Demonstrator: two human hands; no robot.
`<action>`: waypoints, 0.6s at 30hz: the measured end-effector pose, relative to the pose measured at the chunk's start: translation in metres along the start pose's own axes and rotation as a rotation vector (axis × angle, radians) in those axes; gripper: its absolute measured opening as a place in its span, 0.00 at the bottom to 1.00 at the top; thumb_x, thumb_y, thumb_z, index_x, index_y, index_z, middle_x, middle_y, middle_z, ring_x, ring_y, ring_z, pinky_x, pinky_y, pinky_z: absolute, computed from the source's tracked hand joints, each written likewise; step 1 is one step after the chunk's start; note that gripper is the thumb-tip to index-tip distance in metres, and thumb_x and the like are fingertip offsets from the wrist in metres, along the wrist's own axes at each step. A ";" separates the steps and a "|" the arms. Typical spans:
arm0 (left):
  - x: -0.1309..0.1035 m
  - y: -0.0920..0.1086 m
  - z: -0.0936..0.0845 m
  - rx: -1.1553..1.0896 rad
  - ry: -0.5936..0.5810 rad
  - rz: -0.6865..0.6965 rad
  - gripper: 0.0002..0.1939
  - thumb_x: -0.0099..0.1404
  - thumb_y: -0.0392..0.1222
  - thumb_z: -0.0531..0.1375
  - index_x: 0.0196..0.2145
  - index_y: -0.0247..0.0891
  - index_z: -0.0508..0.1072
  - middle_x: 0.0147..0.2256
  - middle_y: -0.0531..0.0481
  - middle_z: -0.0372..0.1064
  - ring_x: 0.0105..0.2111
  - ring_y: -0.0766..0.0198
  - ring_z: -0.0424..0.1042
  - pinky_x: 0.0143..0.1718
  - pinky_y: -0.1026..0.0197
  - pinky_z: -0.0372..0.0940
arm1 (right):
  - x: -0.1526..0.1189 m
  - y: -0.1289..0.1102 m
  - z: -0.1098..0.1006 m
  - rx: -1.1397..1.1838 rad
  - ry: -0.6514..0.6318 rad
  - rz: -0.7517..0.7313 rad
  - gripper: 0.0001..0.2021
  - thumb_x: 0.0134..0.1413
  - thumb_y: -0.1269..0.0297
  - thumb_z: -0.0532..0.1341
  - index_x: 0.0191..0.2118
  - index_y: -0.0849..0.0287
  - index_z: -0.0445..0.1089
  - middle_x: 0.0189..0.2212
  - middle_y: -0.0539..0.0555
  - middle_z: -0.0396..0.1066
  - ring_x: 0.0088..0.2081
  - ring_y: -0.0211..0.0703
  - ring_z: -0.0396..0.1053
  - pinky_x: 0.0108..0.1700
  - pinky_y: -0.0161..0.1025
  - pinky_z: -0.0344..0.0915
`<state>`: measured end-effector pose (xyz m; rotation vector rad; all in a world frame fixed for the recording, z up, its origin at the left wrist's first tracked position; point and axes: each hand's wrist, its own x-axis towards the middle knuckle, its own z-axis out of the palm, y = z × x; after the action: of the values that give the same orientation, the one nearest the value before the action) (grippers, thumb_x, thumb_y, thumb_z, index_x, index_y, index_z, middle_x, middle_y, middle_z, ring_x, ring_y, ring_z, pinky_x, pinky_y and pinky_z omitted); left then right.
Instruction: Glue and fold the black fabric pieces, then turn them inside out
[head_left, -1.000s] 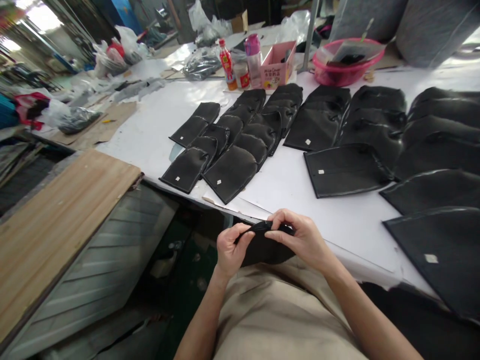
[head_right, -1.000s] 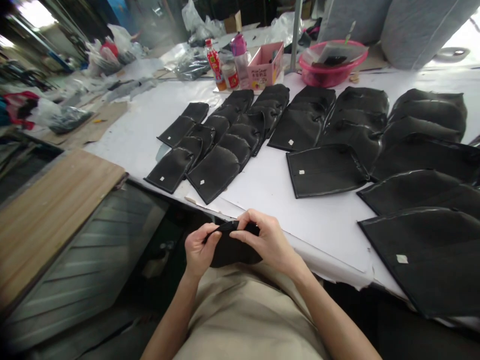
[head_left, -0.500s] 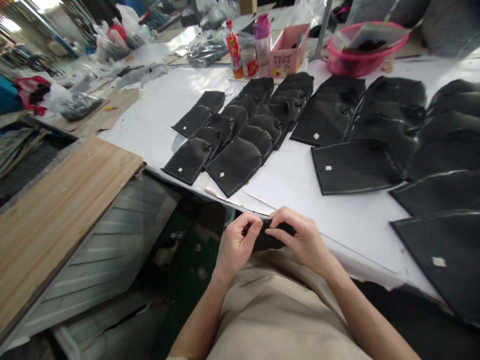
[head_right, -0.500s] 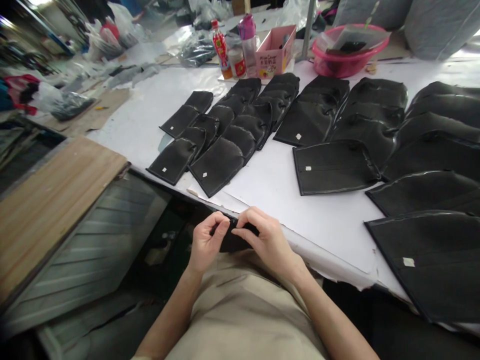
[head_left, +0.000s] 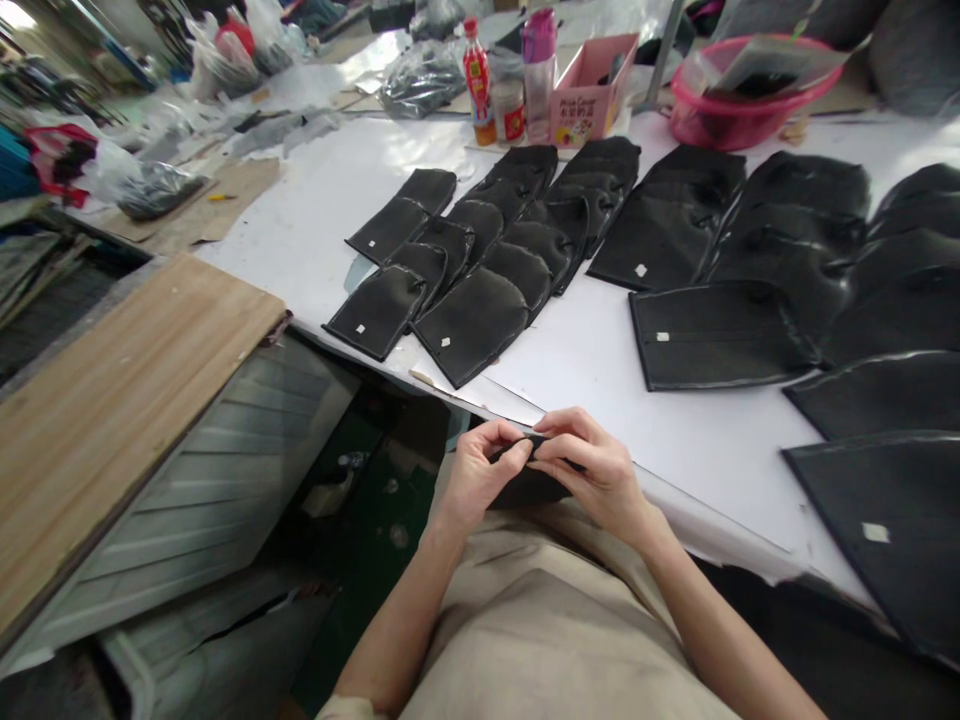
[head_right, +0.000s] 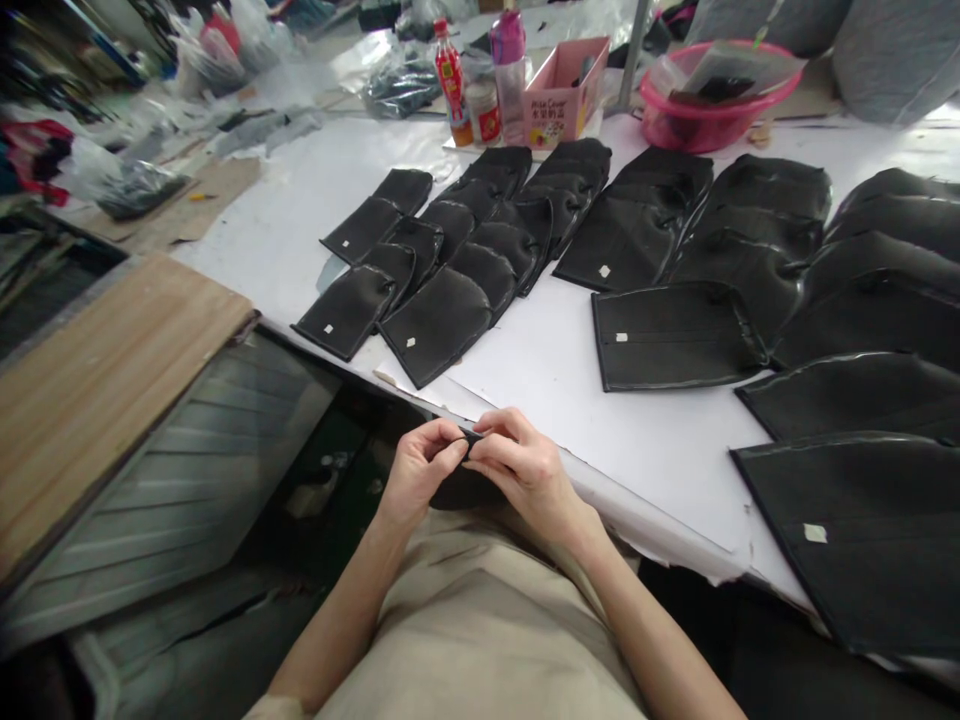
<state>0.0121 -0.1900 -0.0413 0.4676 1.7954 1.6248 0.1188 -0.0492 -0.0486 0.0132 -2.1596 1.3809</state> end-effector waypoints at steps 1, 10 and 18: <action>0.000 -0.001 0.000 0.008 0.001 0.001 0.10 0.61 0.43 0.64 0.27 0.34 0.72 0.25 0.54 0.67 0.26 0.70 0.62 0.28 0.68 0.58 | 0.000 0.000 0.000 -0.001 0.001 0.000 0.05 0.62 0.73 0.63 0.36 0.56 0.73 0.43 0.56 0.68 0.41 0.42 0.71 0.40 0.37 0.68; 0.000 -0.006 -0.001 0.034 -0.016 0.009 0.08 0.63 0.41 0.62 0.29 0.35 0.72 0.27 0.54 0.67 0.26 0.69 0.63 0.29 0.68 0.59 | -0.001 -0.001 -0.003 0.026 -0.009 0.080 0.04 0.63 0.70 0.63 0.36 0.55 0.73 0.41 0.55 0.70 0.42 0.42 0.71 0.43 0.38 0.68; -0.003 0.000 0.003 0.175 0.018 0.055 0.08 0.62 0.41 0.61 0.27 0.36 0.70 0.24 0.55 0.64 0.25 0.69 0.61 0.27 0.68 0.56 | 0.007 -0.005 -0.008 0.297 -0.036 0.504 0.06 0.60 0.61 0.66 0.39 0.56 0.72 0.34 0.51 0.74 0.36 0.42 0.72 0.40 0.38 0.68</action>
<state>0.0166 -0.1895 -0.0402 0.5877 1.9631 1.5194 0.1179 -0.0429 -0.0391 -0.4213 -2.0453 1.9857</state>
